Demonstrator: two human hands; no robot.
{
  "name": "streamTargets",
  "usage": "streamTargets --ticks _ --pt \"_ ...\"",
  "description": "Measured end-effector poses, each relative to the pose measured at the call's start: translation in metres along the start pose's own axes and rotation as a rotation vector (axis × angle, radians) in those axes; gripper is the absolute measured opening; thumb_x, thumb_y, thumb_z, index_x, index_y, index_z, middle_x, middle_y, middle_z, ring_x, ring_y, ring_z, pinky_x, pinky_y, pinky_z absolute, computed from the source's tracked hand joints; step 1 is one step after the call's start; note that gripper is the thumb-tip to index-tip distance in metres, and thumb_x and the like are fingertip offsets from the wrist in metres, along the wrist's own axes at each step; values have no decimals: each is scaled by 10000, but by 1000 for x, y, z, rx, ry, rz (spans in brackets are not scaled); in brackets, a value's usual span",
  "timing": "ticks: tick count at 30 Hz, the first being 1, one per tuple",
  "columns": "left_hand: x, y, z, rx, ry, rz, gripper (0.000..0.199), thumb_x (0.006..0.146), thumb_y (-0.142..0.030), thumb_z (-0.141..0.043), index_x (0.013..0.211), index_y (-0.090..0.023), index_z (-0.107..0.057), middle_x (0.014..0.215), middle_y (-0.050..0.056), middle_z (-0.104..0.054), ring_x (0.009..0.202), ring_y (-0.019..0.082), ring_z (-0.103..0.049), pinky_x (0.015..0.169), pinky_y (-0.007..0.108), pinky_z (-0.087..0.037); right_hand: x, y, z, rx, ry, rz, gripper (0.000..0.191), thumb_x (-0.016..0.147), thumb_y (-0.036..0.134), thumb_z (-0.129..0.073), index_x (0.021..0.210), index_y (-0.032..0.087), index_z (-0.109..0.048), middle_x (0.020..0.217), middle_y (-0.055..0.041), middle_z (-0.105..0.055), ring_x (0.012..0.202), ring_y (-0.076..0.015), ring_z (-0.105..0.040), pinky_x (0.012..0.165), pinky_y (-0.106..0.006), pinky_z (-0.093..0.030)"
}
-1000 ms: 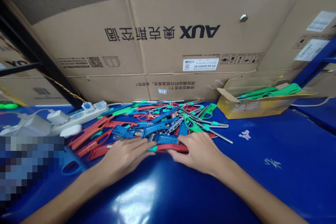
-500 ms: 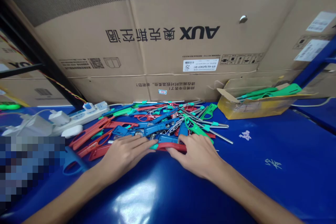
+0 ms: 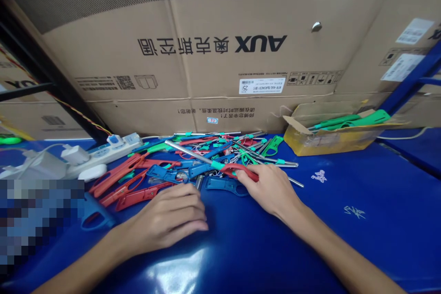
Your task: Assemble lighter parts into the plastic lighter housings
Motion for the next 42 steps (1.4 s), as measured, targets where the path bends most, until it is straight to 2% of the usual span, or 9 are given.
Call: streamTargets --ticks 4,11,15,19,24,30,32,35,42 --pt "-2 5 -17 -3 117 13 290 1054 -289 -468 908 -150 -676 785 22 -680 735 146 -599 652 286 -479 1 -3 6 -21 -33 -10 484 911 496 -402 764 210 -763 631 -49 -675 572 -183 -521 540 -306 -253" --pt "-4 9 -17 -10 137 51 343 1063 -324 -446 892 -148 -687 753 22 -685 687 141 -622 610 274 -453 0 -1 5 -48 -18 -1 431 889 449 -425 851 227 -793 593 -33 -654 544 -171 -500 532 -303 -244" --pt "-7 12 -21 5 165 76 349 1060 -334 -450 890 -149 -691 754 19 -690 682 143 -634 609 277 -448 2 -4 8 -70 -45 -19 467 902 500 -422 778 220 -776 678 -66 -711 605 -195 -563 551 -301 -281" --pt "-8 14 -24 18 196 89 348 1060 -337 -449 900 -153 -698 757 24 -694 686 145 -642 614 275 -455 5 -5 10 -43 -58 -13 510 919 556 -416 793 219 -777 680 -71 -716 619 -202 -590 545 -290 -297" --pt "-7 16 -23 23 199 100 364 1064 -343 -434 900 -157 -700 747 30 -690 690 138 -649 621 269 -473 5 -5 13 1 -57 7 516 911 498 -397 670 189 -732 600 -66 -670 571 -193 -555 531 -298 -282" --pt "-8 16 -22 30 193 105 367 1065 -340 -428 883 -163 -693 730 26 -683 675 136 -647 609 271 -473 5 -5 15 -28 -61 7 506 887 450 -370 507 198 -590 524 -51 -588 526 -180 -487 524 -308 -246" --pt "-8 16 -22 34 189 103 374 1067 -339 -423 873 -163 -690 721 25 -679 669 134 -645 604 271 -468 6 -9 10 -34 -25 -19 513 903 467 -374 568 198 -654 570 -61 -633 561 -193 -532 537 -304 -268" --pt "-8 17 -22 43 190 104 383 1067 -339 -419 854 -161 -683 715 27 -677 662 136 -642 601 269 -458 9 -13 1 -25 28 -10 490 932 504 -391 786 216 -760 727 -79 -726 672 -223 -617 583 -300 -326" --pt "-10 20 -25 38 223 126 390 1070 -344 -411 864 -158 -684 727 27 -680 678 145 -647 620 271 -461 8 -4 1 15 17 109 402 963 462 -404 898 221 -718 787 -63 -725 750 -234 -648 644 -289 -384"
Point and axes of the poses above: each hand's wrist, its own x-axis towards the middle knuckle, its own z-axis out of the back of the hand, y = z × x, the point moved 9 cm from there along x, towards the middle knuckle
